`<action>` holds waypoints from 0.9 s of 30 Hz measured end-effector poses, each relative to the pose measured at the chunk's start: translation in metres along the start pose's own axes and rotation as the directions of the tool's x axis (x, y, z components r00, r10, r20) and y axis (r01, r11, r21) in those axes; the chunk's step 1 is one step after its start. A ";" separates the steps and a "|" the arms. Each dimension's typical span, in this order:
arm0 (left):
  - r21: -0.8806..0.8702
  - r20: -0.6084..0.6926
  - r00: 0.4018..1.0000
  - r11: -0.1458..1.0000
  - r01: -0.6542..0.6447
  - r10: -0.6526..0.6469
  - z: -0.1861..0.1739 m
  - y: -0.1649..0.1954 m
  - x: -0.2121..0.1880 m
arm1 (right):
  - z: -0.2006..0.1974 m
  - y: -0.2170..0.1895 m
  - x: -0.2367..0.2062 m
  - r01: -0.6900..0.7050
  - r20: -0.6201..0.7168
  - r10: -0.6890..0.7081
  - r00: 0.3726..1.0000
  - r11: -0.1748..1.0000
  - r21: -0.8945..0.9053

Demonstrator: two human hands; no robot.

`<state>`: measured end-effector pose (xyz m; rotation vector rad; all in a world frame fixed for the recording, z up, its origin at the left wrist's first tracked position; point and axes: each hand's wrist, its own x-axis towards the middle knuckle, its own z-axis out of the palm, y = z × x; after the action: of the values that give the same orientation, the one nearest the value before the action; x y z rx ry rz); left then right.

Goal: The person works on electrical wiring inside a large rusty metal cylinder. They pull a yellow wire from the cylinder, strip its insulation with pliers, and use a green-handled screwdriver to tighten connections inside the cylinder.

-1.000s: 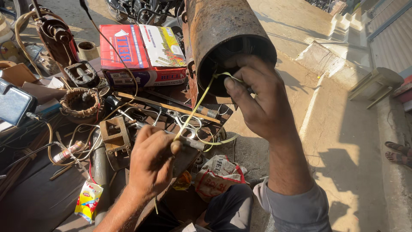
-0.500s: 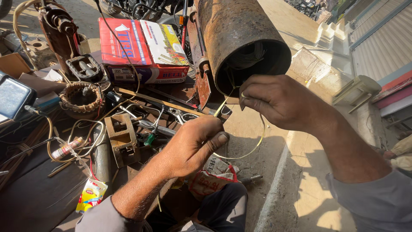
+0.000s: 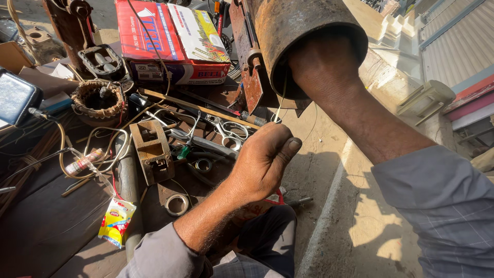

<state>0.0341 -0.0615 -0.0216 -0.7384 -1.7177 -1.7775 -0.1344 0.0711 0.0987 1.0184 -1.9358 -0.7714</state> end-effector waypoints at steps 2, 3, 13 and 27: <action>-0.009 -0.022 1.000 1.000 0.006 -0.006 0.000 0.002 -0.001 | 0.002 0.001 -0.001 -0.001 0.018 0.001 1.000 1.000 -0.022; -0.009 -0.027 1.000 1.000 0.016 -0.016 -0.001 0.003 -0.003 | -0.001 0.002 -0.003 -0.007 0.058 0.007 0.998 1.000 -0.004; 0.020 0.009 0.999 0.999 0.034 -0.034 -0.011 0.009 -0.010 | -0.037 0.006 -0.018 0.040 -0.087 -0.033 0.996 0.996 0.081; -0.043 -0.050 0.997 0.997 0.061 -0.063 0.007 0.002 0.003 | -0.005 0.000 -0.008 -0.130 -0.214 0.150 0.965 0.986 0.107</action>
<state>0.0335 -0.0549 -0.0172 -0.6571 -1.6910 -1.8635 -0.1271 0.0769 0.0987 0.9665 -1.8400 -0.4714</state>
